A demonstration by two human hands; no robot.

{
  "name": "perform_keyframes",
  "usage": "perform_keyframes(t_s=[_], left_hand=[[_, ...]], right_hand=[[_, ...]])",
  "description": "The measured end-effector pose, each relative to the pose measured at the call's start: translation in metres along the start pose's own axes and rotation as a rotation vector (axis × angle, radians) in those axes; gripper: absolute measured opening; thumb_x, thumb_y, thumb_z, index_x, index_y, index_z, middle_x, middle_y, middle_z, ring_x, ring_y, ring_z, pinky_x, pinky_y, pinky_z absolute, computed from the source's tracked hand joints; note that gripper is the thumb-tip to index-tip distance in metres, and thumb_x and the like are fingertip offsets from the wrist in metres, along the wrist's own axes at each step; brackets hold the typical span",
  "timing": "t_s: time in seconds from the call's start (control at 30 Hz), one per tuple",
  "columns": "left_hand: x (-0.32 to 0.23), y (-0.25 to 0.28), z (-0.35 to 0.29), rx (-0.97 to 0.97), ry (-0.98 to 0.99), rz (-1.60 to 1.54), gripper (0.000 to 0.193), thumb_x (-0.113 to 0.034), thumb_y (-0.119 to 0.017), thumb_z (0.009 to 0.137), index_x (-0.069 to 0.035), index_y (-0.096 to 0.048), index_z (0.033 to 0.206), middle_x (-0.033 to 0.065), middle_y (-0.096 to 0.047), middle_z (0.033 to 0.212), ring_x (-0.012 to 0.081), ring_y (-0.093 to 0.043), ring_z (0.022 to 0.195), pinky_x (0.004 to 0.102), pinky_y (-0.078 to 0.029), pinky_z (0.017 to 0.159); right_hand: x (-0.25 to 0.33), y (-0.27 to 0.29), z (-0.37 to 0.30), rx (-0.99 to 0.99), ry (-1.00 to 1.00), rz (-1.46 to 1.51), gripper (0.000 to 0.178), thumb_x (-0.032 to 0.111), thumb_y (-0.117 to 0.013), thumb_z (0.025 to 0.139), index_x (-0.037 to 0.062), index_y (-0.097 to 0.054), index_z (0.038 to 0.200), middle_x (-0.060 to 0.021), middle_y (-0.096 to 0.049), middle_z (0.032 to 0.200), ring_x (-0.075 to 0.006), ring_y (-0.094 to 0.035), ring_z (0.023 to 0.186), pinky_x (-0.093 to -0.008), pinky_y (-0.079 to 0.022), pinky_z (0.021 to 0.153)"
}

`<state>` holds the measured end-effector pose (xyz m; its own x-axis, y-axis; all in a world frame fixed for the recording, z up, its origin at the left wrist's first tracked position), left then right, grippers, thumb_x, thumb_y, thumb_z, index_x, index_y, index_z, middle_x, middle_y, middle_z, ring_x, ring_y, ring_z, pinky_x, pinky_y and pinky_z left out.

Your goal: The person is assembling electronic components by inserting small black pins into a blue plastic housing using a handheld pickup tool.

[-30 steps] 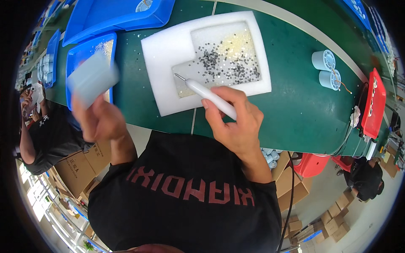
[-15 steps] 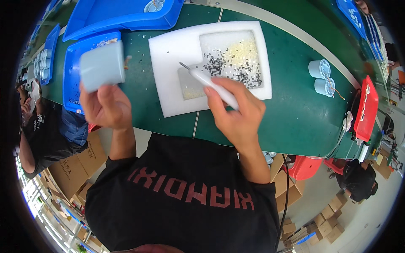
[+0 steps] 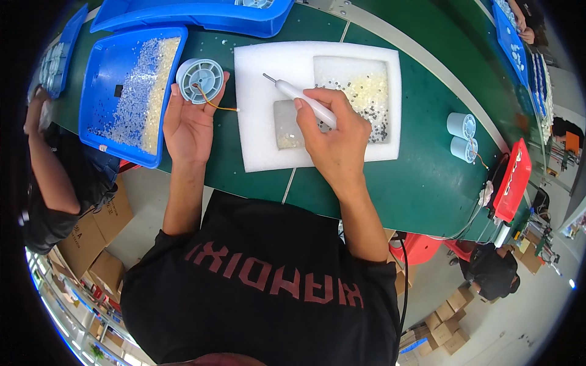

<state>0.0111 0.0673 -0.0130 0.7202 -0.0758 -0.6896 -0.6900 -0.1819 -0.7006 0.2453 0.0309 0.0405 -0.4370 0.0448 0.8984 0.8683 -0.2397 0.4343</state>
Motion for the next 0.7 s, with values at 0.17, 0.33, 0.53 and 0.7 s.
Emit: perform_keyframes(t_s=[0.17, 0.33, 0.53, 0.7], left_hand=[[0.000, 0.003, -0.001, -0.005, -0.004, -0.056, 0.043, -0.025, -0.042, 0.098, 0.006, -0.039, 0.128, 0.0240, -0.049, 0.127, 0.0468, -0.047, 0.118, 0.0492, -0.044, 0.099], [0.000, 0.005, -0.001, 0.002, 0.013, -0.048, 0.043, -0.025, -0.042, 0.098, 0.006, -0.039, 0.128, 0.0240, -0.049, 0.127, 0.0470, -0.047, 0.117, 0.0498, -0.044, 0.100], [0.001, 0.004, -0.003, -0.017, 0.018, -0.007, 0.043, -0.026, -0.042, 0.098, 0.006, -0.040, 0.127, 0.0233, -0.049, 0.127, 0.0448, -0.048, 0.117, 0.0502, -0.044, 0.099], [0.004, 0.010, -0.005, -0.035, 0.012, 0.001, 0.043, -0.025, -0.040, 0.098, 0.006, -0.040, 0.127, 0.0227, -0.050, 0.126, 0.0417, -0.051, 0.116, 0.0491, -0.043, 0.100]], right_hand=[[0.008, -0.003, 0.004, -0.001, 0.070, -0.090, 0.017, 0.011, -0.070, 0.079, 0.0022, -0.064, 0.093, -0.0086, -0.067, 0.080, -0.0136, -0.063, 0.070, -0.0227, -0.047, 0.063], [0.046, -0.004, 0.008, 0.029, 0.288, -0.242, 0.016, 0.008, -0.070, 0.076, 0.0033, -0.066, 0.091, -0.0126, -0.065, 0.079, -0.0228, -0.065, 0.067, -0.0290, -0.050, 0.060], [0.088, -0.024, 0.020, 0.198, 0.436, -0.621, 0.010, 0.009, -0.066, 0.080, 0.0041, -0.069, 0.087, -0.0154, -0.063, 0.076, -0.0273, -0.062, 0.063, -0.0361, -0.049, 0.055], [0.036, -0.019, 0.023, 0.303, 0.142, -0.586, 0.014, 0.015, -0.064, 0.084, 0.0025, -0.066, 0.088, -0.0172, -0.063, 0.076, -0.0315, -0.062, 0.061, -0.0385, -0.048, 0.054]])
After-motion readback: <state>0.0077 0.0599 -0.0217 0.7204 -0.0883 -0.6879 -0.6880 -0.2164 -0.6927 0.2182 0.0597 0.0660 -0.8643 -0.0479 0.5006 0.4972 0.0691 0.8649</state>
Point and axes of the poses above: each hand's wrist, its own z-axis towards the middle knuckle, its own y-axis out of the back of the hand, x = y × z, the point moved 9 cm from there along z, towards the middle knuckle
